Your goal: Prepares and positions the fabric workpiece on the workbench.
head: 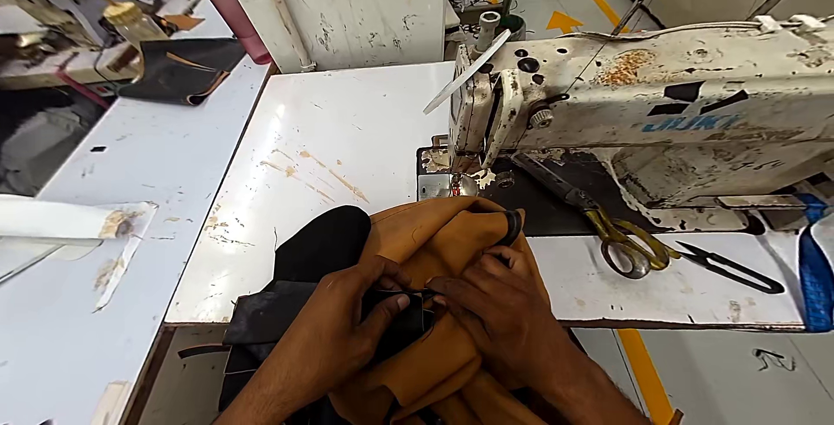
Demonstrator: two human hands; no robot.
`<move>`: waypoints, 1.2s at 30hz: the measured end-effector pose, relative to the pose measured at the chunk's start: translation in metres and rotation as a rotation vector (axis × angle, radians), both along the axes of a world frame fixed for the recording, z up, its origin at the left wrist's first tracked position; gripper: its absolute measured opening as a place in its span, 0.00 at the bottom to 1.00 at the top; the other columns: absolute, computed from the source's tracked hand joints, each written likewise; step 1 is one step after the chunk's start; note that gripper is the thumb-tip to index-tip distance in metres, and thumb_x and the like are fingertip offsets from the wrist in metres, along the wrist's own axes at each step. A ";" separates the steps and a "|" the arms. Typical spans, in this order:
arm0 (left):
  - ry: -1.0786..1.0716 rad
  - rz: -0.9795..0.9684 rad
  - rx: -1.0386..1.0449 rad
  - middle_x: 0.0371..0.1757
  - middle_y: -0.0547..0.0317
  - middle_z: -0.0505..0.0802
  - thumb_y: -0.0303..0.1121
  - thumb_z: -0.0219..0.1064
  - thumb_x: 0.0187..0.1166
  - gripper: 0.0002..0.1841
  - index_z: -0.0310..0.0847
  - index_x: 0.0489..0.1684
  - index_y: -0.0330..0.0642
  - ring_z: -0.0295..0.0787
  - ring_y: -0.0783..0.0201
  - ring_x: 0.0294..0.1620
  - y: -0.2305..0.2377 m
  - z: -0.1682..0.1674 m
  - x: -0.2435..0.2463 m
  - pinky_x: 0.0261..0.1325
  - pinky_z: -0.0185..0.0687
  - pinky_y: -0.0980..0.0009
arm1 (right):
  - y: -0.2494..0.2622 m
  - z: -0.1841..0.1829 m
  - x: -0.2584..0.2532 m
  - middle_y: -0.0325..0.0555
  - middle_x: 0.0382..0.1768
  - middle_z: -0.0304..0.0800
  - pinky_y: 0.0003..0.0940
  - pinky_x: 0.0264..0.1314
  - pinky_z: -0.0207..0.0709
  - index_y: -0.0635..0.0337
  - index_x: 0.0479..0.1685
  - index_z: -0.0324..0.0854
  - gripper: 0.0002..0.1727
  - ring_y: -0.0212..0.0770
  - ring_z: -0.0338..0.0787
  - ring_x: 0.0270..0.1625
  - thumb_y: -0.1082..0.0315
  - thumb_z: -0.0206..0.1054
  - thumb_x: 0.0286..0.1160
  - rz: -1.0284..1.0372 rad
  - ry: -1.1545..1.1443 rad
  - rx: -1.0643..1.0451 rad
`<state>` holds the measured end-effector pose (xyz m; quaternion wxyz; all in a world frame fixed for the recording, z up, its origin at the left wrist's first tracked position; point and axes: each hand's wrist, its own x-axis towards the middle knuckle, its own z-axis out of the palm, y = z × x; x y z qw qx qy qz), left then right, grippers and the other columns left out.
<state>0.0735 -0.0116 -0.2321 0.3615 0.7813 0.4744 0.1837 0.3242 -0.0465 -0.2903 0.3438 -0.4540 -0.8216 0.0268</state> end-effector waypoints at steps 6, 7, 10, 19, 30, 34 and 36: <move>0.071 -0.160 0.313 0.42 0.77 0.87 0.44 0.65 0.82 0.07 0.91 0.44 0.62 0.84 0.79 0.47 -0.009 0.003 -0.001 0.50 0.84 0.79 | 0.000 0.001 0.000 0.33 0.27 0.83 0.55 0.74 0.69 0.41 0.54 0.88 0.12 0.36 0.85 0.38 0.65 0.58 0.88 0.058 -0.049 0.080; 0.076 -0.175 0.355 0.43 0.76 0.87 0.44 0.64 0.82 0.08 0.91 0.43 0.62 0.84 0.78 0.47 -0.011 0.003 -0.001 0.50 0.82 0.78 | 0.001 0.001 0.001 0.34 0.27 0.83 0.55 0.75 0.69 0.41 0.53 0.88 0.12 0.36 0.85 0.39 0.65 0.58 0.88 0.062 -0.044 0.082; 0.056 -0.175 0.381 0.45 0.72 0.89 0.53 0.66 0.82 0.14 0.92 0.36 0.58 0.83 0.76 0.49 -0.021 0.003 -0.001 0.51 0.78 0.75 | 0.000 0.004 0.001 0.33 0.27 0.84 0.56 0.76 0.68 0.42 0.52 0.88 0.12 0.36 0.86 0.39 0.65 0.58 0.88 0.058 -0.042 0.091; 0.233 0.044 0.358 0.44 0.74 0.87 0.54 0.67 0.76 0.14 0.89 0.46 0.58 0.83 0.75 0.44 -0.034 0.004 0.014 0.45 0.80 0.73 | -0.007 0.011 -0.003 0.32 0.31 0.87 0.61 0.80 0.65 0.43 0.51 0.87 0.10 0.35 0.87 0.39 0.66 0.60 0.87 0.054 -0.017 0.137; 0.000 -0.140 -0.020 0.42 0.76 0.93 0.48 0.64 0.84 0.12 0.91 0.44 0.56 0.89 0.81 0.42 -0.011 -0.001 0.008 0.44 0.86 0.81 | -0.018 0.012 -0.004 0.31 0.60 0.90 0.64 0.82 0.60 0.41 0.58 0.84 0.13 0.38 0.85 0.67 0.67 0.57 0.88 0.020 -0.087 0.175; -0.036 -0.157 -0.259 0.40 0.74 0.95 0.49 0.69 0.80 0.11 0.92 0.48 0.57 0.92 0.76 0.39 0.006 0.001 0.008 0.41 0.90 0.77 | -0.018 0.016 -0.002 0.32 0.56 0.91 0.66 0.84 0.58 0.45 0.59 0.86 0.15 0.38 0.87 0.64 0.70 0.56 0.87 0.067 -0.179 0.215; -0.040 -0.175 -0.323 0.40 0.73 0.96 0.50 0.71 0.79 0.12 0.92 0.49 0.57 0.93 0.74 0.40 0.011 0.004 0.008 0.43 0.90 0.76 | -0.015 0.016 -0.001 0.34 0.50 0.92 0.66 0.85 0.59 0.47 0.57 0.86 0.14 0.38 0.88 0.59 0.71 0.55 0.88 0.095 -0.182 0.236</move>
